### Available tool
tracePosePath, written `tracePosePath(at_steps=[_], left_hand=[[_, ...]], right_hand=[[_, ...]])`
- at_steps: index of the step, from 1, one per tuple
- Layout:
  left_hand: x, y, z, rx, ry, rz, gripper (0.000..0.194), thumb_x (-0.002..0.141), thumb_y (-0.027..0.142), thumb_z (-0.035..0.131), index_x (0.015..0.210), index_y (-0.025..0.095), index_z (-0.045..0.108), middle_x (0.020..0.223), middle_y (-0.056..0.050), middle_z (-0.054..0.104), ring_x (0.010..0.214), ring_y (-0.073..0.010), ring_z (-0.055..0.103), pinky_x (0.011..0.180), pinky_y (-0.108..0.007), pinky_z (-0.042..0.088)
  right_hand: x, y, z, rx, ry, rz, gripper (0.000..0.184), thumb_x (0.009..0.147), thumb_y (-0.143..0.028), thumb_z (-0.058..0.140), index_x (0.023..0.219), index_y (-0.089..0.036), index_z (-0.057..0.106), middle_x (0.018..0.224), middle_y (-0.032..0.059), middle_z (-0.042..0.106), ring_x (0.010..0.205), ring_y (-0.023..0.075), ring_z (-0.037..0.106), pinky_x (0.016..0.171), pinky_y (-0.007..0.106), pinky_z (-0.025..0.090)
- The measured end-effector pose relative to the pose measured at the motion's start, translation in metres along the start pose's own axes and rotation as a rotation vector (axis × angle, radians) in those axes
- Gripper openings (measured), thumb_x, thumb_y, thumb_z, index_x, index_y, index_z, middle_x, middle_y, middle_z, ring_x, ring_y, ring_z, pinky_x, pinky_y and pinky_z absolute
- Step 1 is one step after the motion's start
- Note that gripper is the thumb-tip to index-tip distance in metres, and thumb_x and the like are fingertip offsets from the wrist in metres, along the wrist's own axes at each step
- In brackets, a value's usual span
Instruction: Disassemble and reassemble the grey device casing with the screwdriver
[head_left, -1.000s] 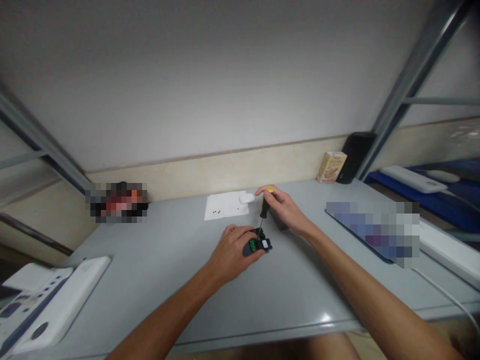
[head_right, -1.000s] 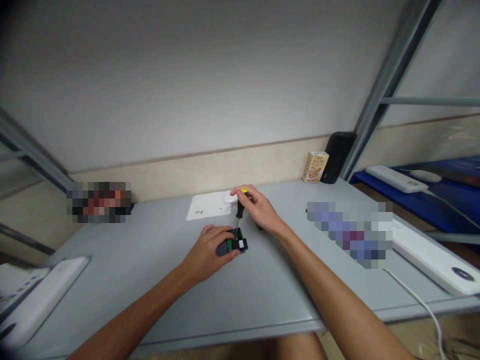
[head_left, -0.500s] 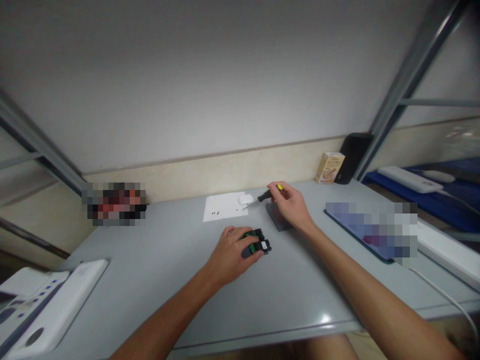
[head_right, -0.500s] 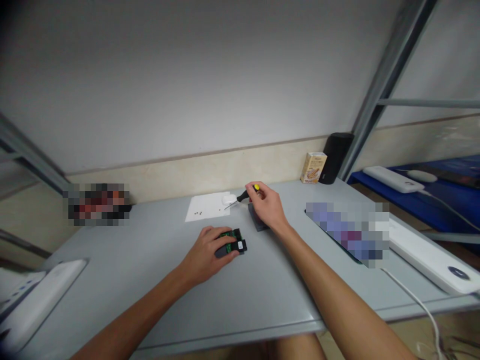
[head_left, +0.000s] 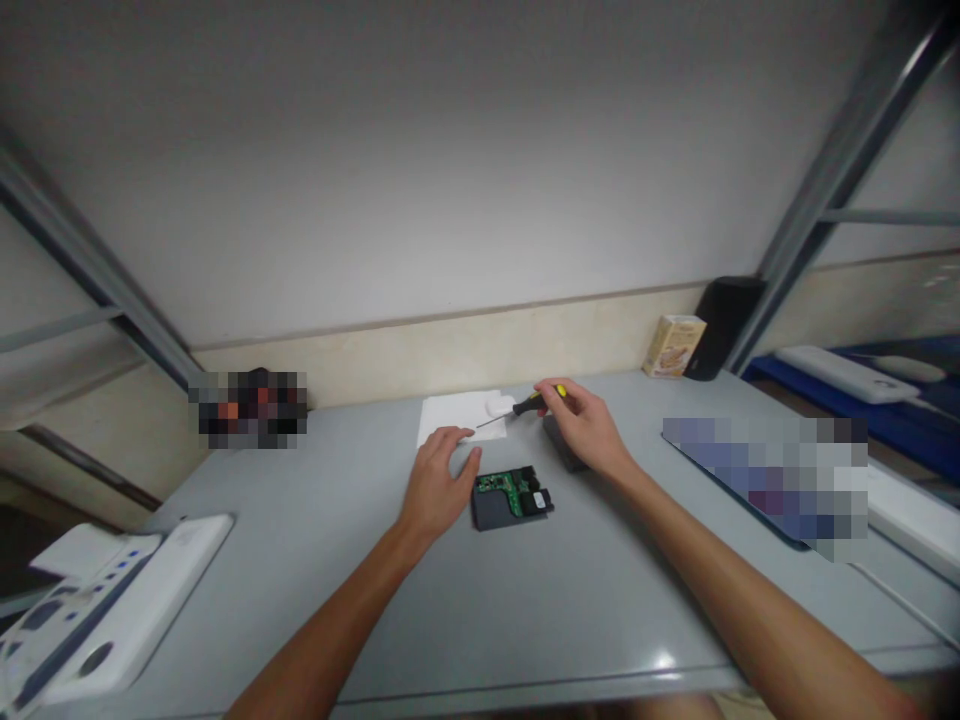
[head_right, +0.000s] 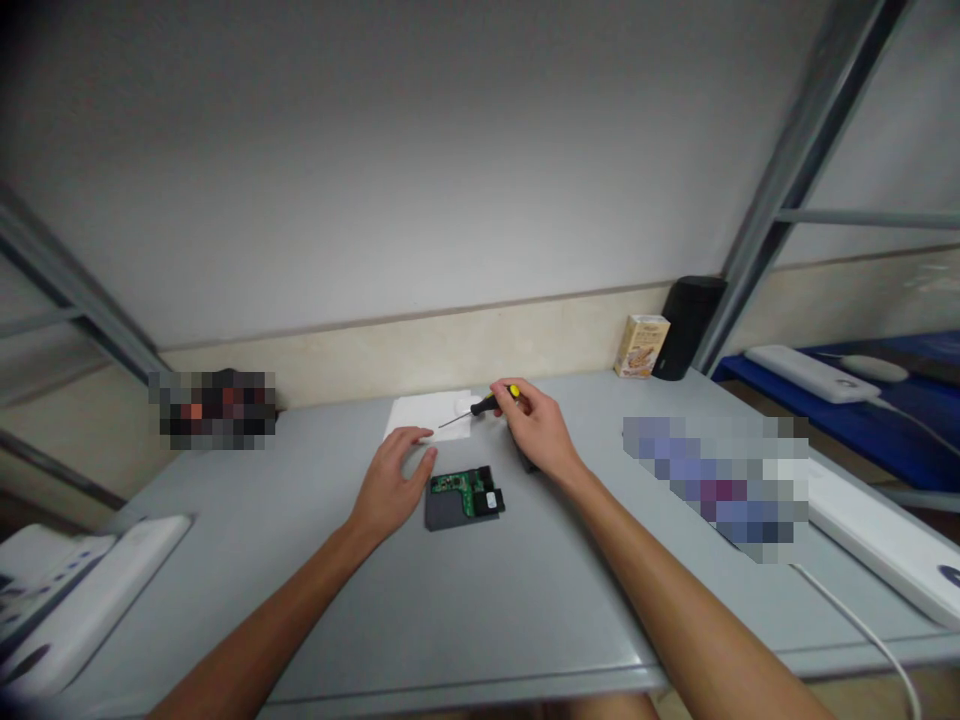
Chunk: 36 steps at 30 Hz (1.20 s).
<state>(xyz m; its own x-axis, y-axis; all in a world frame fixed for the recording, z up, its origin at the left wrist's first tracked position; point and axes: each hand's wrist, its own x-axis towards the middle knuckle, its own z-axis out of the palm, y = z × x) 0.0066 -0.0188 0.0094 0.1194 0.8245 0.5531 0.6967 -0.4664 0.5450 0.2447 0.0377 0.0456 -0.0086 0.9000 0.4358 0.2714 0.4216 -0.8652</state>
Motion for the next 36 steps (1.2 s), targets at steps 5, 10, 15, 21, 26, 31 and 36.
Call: tracePosePath(at_steps=[5,10,15,21,26,31,36], left_hand=[[0.002,-0.019,0.006,-0.042,-0.004,-0.058,0.023,0.097,0.031,0.061,0.116,0.02,0.065,0.109,-0.007,0.069,0.1,-0.0222,0.064,0.093,-0.038,0.051],[0.003,-0.017,0.003,-0.054,-0.027,-0.001,0.015,0.099,0.029,0.058,0.103,0.02,0.069,0.097,-0.005,0.07,0.094,-0.0211,0.064,0.09,-0.035,0.049],[0.004,-0.016,0.001,-0.083,-0.016,0.004,0.015,0.098,0.028,0.059,0.096,0.021,0.072,0.093,-0.005,0.072,0.092,-0.0214,0.064,0.089,-0.035,0.049],[0.004,-0.026,0.006,-0.248,-0.022,-0.142,0.015,0.091,0.03,0.067,0.094,0.021,0.078,0.094,-0.005,0.077,0.09,-0.0215,0.068,0.086,-0.035,0.051],[0.006,-0.027,0.005,-0.282,-0.009,-0.262,0.017,0.085,0.034,0.071,0.092,0.021,0.08,0.093,-0.005,0.079,0.086,-0.0215,0.068,0.081,-0.034,0.05],[0.005,-0.028,0.004,-0.282,-0.01,-0.271,0.021,0.086,0.037,0.069,0.094,0.022,0.081,0.095,-0.004,0.079,0.086,-0.0212,0.067,0.082,-0.034,0.049],[0.005,-0.026,0.004,-0.285,-0.017,-0.244,0.021,0.087,0.037,0.068,0.094,0.022,0.08,0.095,-0.004,0.079,0.087,-0.0217,0.067,0.082,-0.036,0.05]], right_hand=[[-0.001,-0.01,0.001,0.096,-0.037,0.04,0.047,0.092,-0.06,0.057,0.102,-0.016,0.071,0.072,0.004,0.069,0.058,0.0159,0.058,0.052,0.027,0.039],[-0.003,-0.01,0.001,0.109,-0.073,0.038,0.046,0.093,-0.059,0.057,0.102,-0.016,0.072,0.07,0.0031,0.067,0.056,0.0146,0.054,0.05,0.026,0.034],[-0.003,-0.009,0.0,0.12,-0.09,0.054,0.047,0.093,-0.06,0.057,0.104,-0.017,0.071,0.07,0.0028,0.066,0.055,0.0143,0.052,0.049,0.026,0.031],[-0.003,-0.002,0.001,0.14,-0.108,0.081,0.049,0.094,-0.062,0.055,0.107,-0.018,0.071,0.071,0.0026,0.066,0.056,0.014,0.051,0.05,0.025,0.031],[-0.007,-0.001,0.004,0.141,-0.111,0.075,0.047,0.093,-0.061,0.056,0.106,-0.018,0.07,0.072,0.0033,0.068,0.057,0.0142,0.052,0.05,0.026,0.032],[-0.007,-0.003,0.005,0.136,-0.073,0.068,0.047,0.094,-0.061,0.056,0.105,-0.017,0.07,0.069,0.0025,0.066,0.058,0.015,0.054,0.051,0.026,0.034],[-0.006,0.0,0.003,0.127,-0.063,0.08,0.049,0.093,-0.062,0.055,0.105,-0.017,0.07,0.067,0.0021,0.065,0.058,0.0158,0.055,0.052,0.026,0.036]])
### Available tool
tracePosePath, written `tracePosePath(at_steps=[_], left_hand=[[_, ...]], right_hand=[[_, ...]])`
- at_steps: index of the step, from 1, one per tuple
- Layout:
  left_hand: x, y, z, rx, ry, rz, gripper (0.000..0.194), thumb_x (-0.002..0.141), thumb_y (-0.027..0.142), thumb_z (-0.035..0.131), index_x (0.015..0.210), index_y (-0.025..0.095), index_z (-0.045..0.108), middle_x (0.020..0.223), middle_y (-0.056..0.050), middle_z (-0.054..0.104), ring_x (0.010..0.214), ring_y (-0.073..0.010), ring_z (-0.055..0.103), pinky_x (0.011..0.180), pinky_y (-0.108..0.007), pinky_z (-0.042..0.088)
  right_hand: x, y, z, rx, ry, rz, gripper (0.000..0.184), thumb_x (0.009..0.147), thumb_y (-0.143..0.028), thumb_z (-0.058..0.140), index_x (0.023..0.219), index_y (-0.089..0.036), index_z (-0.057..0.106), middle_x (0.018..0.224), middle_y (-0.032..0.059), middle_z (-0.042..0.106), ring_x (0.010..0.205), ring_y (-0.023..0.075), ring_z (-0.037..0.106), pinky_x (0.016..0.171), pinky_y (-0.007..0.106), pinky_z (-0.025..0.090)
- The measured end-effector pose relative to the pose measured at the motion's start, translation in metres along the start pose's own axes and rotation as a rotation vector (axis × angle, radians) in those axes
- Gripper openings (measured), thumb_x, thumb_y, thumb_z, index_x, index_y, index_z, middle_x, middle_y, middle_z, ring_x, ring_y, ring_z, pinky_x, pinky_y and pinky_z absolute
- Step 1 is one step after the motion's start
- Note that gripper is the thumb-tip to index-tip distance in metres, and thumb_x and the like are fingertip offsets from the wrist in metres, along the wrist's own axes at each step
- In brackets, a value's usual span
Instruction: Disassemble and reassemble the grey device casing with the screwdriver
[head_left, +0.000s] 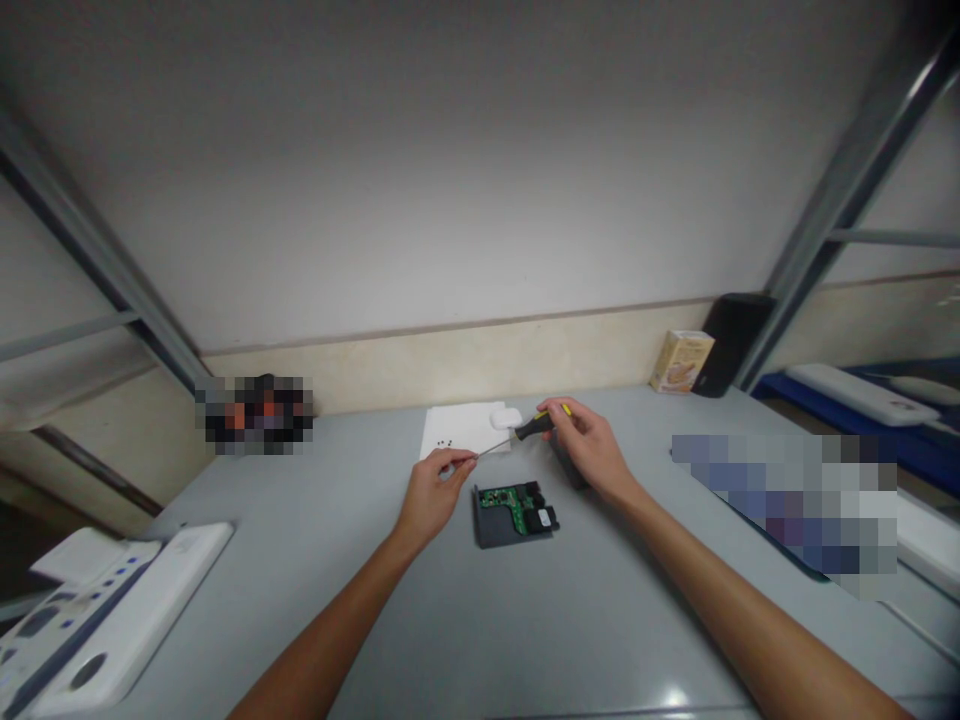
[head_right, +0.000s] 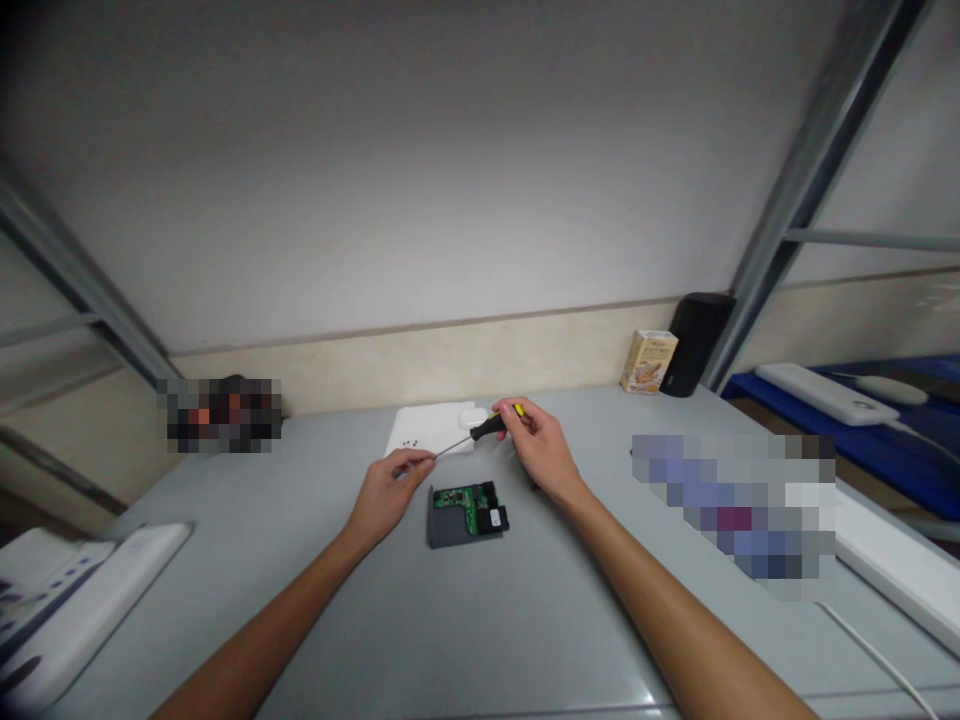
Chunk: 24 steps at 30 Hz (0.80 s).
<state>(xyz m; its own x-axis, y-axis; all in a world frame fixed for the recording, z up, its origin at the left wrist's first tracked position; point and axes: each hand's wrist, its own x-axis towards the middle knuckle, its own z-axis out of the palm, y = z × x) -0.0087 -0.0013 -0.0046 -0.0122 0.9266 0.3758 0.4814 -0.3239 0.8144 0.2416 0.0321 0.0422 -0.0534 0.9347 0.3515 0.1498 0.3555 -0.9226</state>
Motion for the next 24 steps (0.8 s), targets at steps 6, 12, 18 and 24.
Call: tracePosePath(at_steps=[6,12,18,24], left_hand=[[-0.0001,0.0015,-0.0003,0.013,0.002,0.033,0.018,0.086,0.034,0.069,0.094,0.022,0.081,0.095,-0.004,0.08,0.086,-0.0217,0.068,0.08,-0.036,0.052],[-0.0007,0.0022,-0.0002,0.054,-0.006,0.043,0.016,0.088,0.031,0.069,0.094,0.022,0.08,0.094,-0.004,0.08,0.085,-0.021,0.068,0.079,-0.035,0.051],[-0.0015,0.0032,-0.0005,0.039,-0.025,0.059,0.015,0.088,0.03,0.069,0.095,0.022,0.08,0.095,-0.004,0.079,0.089,-0.0214,0.07,0.082,-0.035,0.052],[-0.0015,0.0062,-0.0012,0.03,-0.024,0.094,0.014,0.087,0.031,0.071,0.092,0.022,0.08,0.093,-0.005,0.079,0.089,-0.0213,0.069,0.085,-0.036,0.054]], right_hand=[[-0.0002,-0.0008,-0.0001,0.003,-0.005,-0.003,0.049,0.093,-0.063,0.056,0.103,-0.017,0.07,0.065,0.0014,0.063,0.056,0.0158,0.054,0.054,0.028,0.039],[-0.001,-0.0038,0.0,-0.022,0.011,-0.002,0.047,0.093,-0.061,0.056,0.104,-0.017,0.07,0.067,0.0023,0.065,0.056,0.015,0.052,0.05,0.026,0.035],[-0.0016,-0.0048,0.0005,-0.003,0.006,0.008,0.048,0.093,-0.061,0.056,0.104,-0.017,0.071,0.066,0.0018,0.064,0.054,0.0146,0.051,0.049,0.026,0.032],[-0.0031,-0.0069,0.0,-0.025,-0.028,-0.02,0.046,0.093,-0.06,0.057,0.104,-0.017,0.072,0.068,0.0026,0.066,0.056,0.0152,0.053,0.05,0.026,0.036]])
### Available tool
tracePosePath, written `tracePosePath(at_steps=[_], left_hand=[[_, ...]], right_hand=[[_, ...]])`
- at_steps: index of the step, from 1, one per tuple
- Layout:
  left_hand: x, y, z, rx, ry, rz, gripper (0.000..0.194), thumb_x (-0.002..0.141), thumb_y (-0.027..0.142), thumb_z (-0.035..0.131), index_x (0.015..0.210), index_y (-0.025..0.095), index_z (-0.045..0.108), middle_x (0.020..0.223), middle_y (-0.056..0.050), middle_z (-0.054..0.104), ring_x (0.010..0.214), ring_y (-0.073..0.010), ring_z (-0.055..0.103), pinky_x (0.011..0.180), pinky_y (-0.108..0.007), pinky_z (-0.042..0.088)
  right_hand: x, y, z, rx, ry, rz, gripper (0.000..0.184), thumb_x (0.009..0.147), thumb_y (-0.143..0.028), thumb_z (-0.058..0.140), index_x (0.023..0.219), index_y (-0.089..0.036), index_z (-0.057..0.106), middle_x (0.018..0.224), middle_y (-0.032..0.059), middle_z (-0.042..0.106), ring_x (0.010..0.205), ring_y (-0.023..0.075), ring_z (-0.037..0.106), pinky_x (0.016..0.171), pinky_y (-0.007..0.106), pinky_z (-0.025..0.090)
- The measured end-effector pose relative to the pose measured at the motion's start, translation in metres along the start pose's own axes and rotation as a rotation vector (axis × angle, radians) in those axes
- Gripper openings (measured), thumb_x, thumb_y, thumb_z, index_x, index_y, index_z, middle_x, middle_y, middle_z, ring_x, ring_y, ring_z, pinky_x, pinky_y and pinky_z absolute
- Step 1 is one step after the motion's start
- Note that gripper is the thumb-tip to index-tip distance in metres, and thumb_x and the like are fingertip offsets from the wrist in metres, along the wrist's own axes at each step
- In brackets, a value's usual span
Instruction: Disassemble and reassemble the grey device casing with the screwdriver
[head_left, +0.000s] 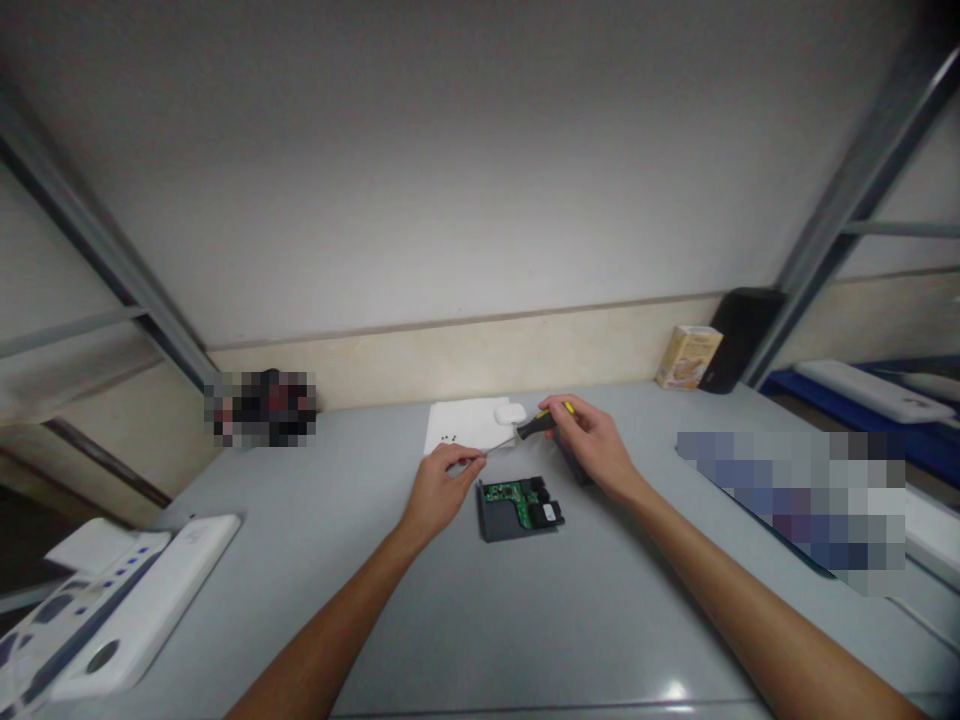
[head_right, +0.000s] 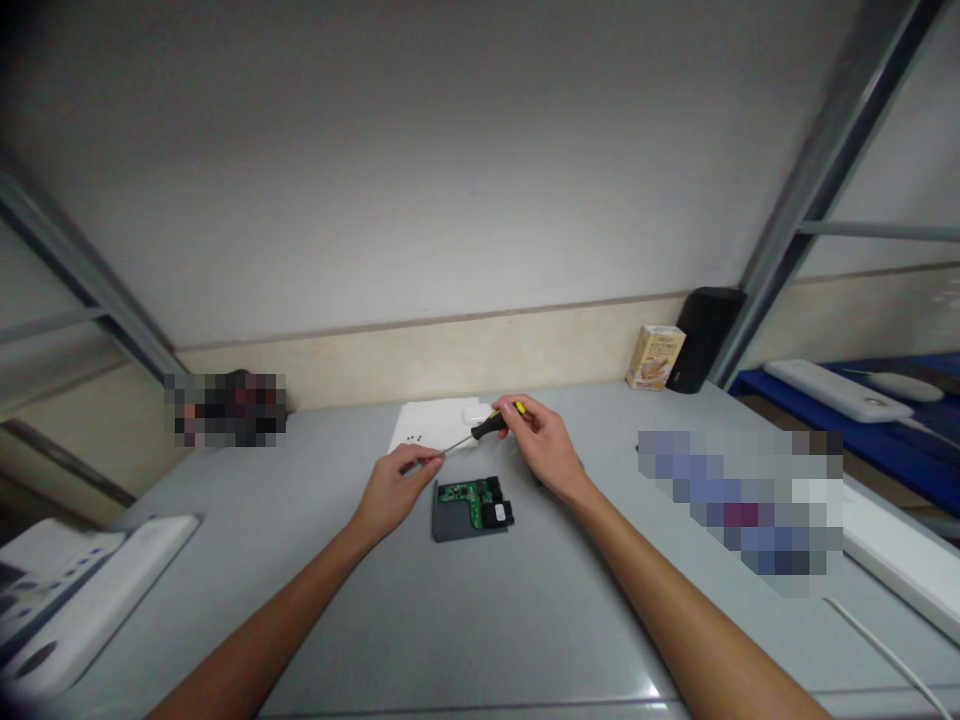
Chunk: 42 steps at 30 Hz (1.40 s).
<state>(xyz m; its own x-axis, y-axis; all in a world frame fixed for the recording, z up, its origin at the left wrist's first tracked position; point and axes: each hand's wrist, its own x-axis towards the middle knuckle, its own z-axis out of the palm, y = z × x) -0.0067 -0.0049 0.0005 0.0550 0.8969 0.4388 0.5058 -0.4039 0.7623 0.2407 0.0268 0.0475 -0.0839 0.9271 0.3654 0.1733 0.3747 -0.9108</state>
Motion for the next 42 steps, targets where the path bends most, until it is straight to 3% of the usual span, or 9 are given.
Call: tracePosePath(at_steps=[6,14,23,26,29,33,42], left_hand=[[0.0,0.001,0.0,0.023,0.002,-0.006,0.016,0.09,0.032,0.068,0.093,0.022,0.08,0.093,-0.005,0.079,0.087,-0.0211,0.069,0.083,-0.036,0.053],[-0.001,0.001,0.0,0.02,-0.013,0.024,0.015,0.091,0.031,0.068,0.095,0.022,0.079,0.095,-0.004,0.079,0.089,-0.0211,0.069,0.084,-0.036,0.053],[-0.001,0.002,-0.002,0.002,-0.089,0.074,0.017,0.093,0.034,0.066,0.093,0.023,0.079,0.094,-0.005,0.078,0.093,-0.0222,0.068,0.093,-0.04,0.053],[-0.002,0.003,-0.002,0.001,-0.189,0.116,0.019,0.095,0.034,0.066,0.104,0.024,0.078,0.105,-0.006,0.078,0.103,-0.023,0.067,0.101,-0.041,0.049],[-0.002,0.004,-0.003,-0.002,-0.194,0.123,0.025,0.099,0.033,0.058,0.116,0.024,0.075,0.117,-0.007,0.076,0.112,-0.0231,0.065,0.106,-0.042,0.046],[-0.002,0.005,-0.002,0.017,-0.144,0.113,0.027,0.102,0.03,0.05,0.102,0.022,0.076,0.106,-0.006,0.077,0.106,-0.0221,0.066,0.103,-0.041,0.046],[-0.005,0.014,-0.004,0.1,-0.209,0.15,0.024,0.098,0.02,0.053,0.083,0.021,0.072,0.091,-0.005,0.073,0.096,-0.0212,0.064,0.094,-0.036,0.048]], right_hand=[[0.002,-0.001,-0.003,0.053,0.069,0.004,0.047,0.092,-0.062,0.058,0.103,-0.018,0.071,0.063,0.0013,0.061,0.052,0.0149,0.052,0.046,0.026,0.034],[0.001,-0.002,-0.001,0.025,0.043,0.011,0.046,0.092,-0.06,0.058,0.102,-0.018,0.071,0.065,0.0014,0.063,0.053,0.0147,0.053,0.046,0.025,0.033],[0.002,-0.005,0.001,0.069,0.045,-0.015,0.045,0.09,-0.058,0.062,0.11,-0.019,0.068,0.074,0.0019,0.066,0.061,0.0157,0.058,0.051,0.025,0.041],[0.001,-0.009,0.002,0.074,0.075,-0.045,0.042,0.089,-0.059,0.063,0.102,-0.019,0.067,0.078,0.0031,0.066,0.065,0.0164,0.059,0.054,0.026,0.044],[0.0,-0.009,0.003,0.044,0.082,-0.06,0.04,0.09,-0.059,0.061,0.095,-0.02,0.067,0.077,0.0031,0.065,0.067,0.0169,0.059,0.059,0.027,0.047],[-0.001,-0.003,0.003,0.008,0.018,-0.064,0.039,0.093,-0.057,0.059,0.095,-0.02,0.067,0.079,0.0029,0.063,0.07,0.0168,0.057,0.063,0.027,0.045],[-0.003,-0.001,0.004,-0.053,-0.013,-0.076,0.039,0.095,-0.056,0.057,0.096,-0.019,0.068,0.076,0.0012,0.059,0.067,0.0155,0.052,0.061,0.027,0.04]])
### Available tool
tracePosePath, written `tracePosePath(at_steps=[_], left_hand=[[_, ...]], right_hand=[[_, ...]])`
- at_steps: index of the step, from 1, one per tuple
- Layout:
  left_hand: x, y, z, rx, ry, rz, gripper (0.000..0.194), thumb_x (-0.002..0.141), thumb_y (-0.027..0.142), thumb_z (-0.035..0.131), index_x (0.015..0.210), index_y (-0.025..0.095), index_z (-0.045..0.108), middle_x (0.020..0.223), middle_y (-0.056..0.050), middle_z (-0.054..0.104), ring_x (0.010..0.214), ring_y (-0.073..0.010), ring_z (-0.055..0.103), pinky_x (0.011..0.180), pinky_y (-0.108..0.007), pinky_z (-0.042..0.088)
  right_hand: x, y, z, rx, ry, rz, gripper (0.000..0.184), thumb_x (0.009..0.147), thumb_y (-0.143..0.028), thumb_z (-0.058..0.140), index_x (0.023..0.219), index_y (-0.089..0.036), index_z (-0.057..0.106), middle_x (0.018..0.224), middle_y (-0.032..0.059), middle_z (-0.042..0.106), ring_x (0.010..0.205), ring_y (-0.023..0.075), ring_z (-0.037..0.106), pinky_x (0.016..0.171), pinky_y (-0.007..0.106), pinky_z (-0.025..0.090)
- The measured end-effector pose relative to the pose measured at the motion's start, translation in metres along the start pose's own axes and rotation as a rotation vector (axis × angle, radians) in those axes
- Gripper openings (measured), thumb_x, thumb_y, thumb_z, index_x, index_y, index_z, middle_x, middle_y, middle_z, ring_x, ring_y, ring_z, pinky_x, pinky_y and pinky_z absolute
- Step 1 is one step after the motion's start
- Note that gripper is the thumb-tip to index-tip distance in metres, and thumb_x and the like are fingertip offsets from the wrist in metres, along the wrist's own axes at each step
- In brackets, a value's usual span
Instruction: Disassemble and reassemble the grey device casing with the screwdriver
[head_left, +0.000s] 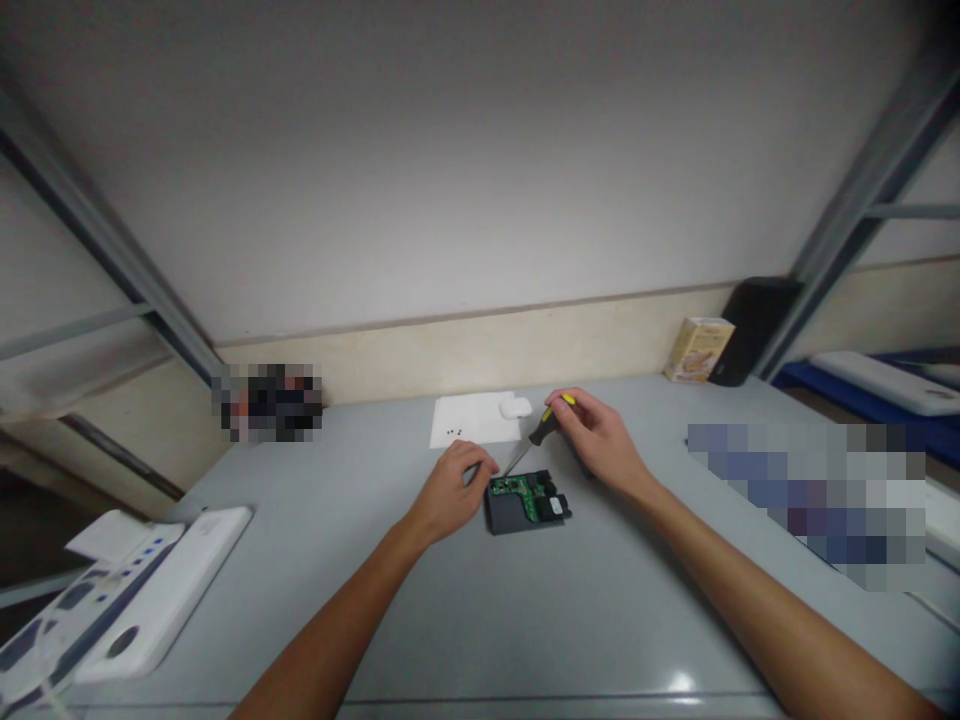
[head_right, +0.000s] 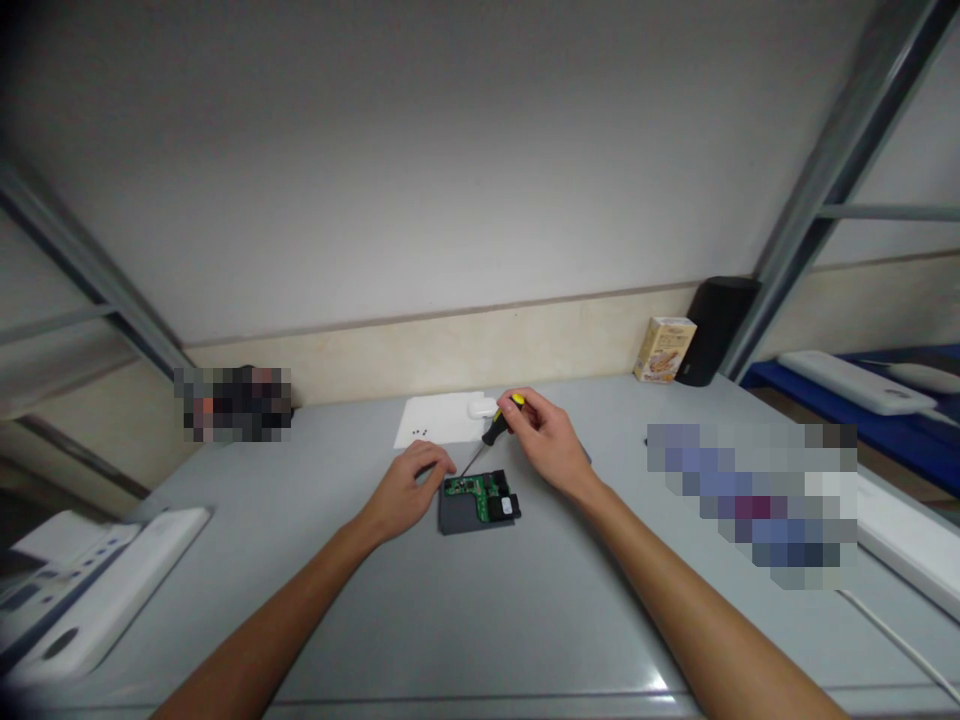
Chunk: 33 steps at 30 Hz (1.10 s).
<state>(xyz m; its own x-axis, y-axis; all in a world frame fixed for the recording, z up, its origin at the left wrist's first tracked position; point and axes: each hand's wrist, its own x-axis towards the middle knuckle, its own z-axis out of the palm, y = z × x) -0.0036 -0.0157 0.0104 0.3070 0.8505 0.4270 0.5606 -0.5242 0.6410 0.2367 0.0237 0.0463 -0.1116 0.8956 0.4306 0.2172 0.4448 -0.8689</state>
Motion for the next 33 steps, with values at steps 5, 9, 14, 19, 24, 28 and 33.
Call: tracePosePath(at_steps=[5,9,14,19,24,28,33], left_hand=[[0.0,0.005,-0.001,0.03,-0.027,0.037,0.024,0.097,0.017,0.053,0.081,0.021,0.071,0.088,-0.005,0.073,0.094,-0.0214,0.064,0.093,-0.036,0.048],[-0.001,0.004,0.001,0.059,-0.04,0.06,0.024,0.096,0.015,0.054,0.079,0.021,0.07,0.087,-0.004,0.073,0.092,-0.0208,0.063,0.091,-0.035,0.046],[-0.001,0.002,0.004,0.078,-0.048,0.083,0.021,0.095,0.014,0.054,0.082,0.02,0.069,0.088,-0.003,0.072,0.092,-0.0199,0.062,0.091,-0.035,0.045],[-0.001,-0.003,0.005,0.083,-0.067,0.087,0.02,0.096,0.014,0.054,0.082,0.02,0.067,0.088,-0.002,0.071,0.091,-0.0186,0.061,0.09,-0.033,0.044],[-0.001,-0.006,0.006,0.058,-0.056,0.091,0.018,0.096,0.015,0.056,0.082,0.02,0.067,0.088,-0.001,0.071,0.091,-0.0187,0.061,0.089,-0.032,0.044],[-0.001,-0.006,0.006,0.041,-0.061,0.091,0.02,0.096,0.016,0.055,0.081,0.02,0.066,0.088,-0.001,0.071,0.091,-0.0186,0.061,0.09,-0.032,0.043],[0.0,-0.006,0.005,0.038,-0.058,0.088,0.021,0.096,0.015,0.055,0.08,0.021,0.066,0.086,-0.001,0.071,0.09,-0.0179,0.061,0.09,-0.032,0.044]], right_hand=[[0.0,0.0,0.0,-0.022,-0.031,-0.006,0.039,0.096,-0.055,0.056,0.097,-0.019,0.068,0.077,0.0015,0.061,0.07,0.0162,0.053,0.063,0.027,0.041],[-0.001,0.002,0.001,-0.051,-0.049,-0.029,0.038,0.096,-0.055,0.056,0.099,-0.019,0.068,0.076,0.0016,0.062,0.07,0.0172,0.056,0.064,0.028,0.044],[-0.006,-0.012,0.003,-0.06,-0.15,-0.097,0.034,0.099,-0.05,0.053,0.111,-0.022,0.068,0.082,0.0028,0.067,0.075,0.0196,0.062,0.069,0.031,0.049],[-0.002,-0.037,0.006,-0.126,-0.341,-0.241,0.027,0.102,-0.042,0.049,0.114,-0.023,0.065,0.094,0.0041,0.069,0.084,0.0202,0.063,0.076,0.03,0.047],[0.015,-0.056,0.013,-0.239,-0.487,-0.38,0.02,0.103,-0.035,0.049,0.106,-0.022,0.064,0.094,0.0039,0.069,0.083,0.0187,0.061,0.077,0.029,0.043],[0.023,-0.055,0.018,-0.231,-0.486,-0.352,0.018,0.103,-0.033,0.049,0.101,-0.021,0.063,0.086,0.0018,0.066,0.079,0.0171,0.059,0.074,0.028,0.041],[0.019,-0.033,0.018,-0.121,-0.3,-0.276,0.024,0.102,-0.04,0.049,0.099,-0.021,0.062,0.081,0.001,0.062,0.072,0.0159,0.055,0.068,0.028,0.04]])
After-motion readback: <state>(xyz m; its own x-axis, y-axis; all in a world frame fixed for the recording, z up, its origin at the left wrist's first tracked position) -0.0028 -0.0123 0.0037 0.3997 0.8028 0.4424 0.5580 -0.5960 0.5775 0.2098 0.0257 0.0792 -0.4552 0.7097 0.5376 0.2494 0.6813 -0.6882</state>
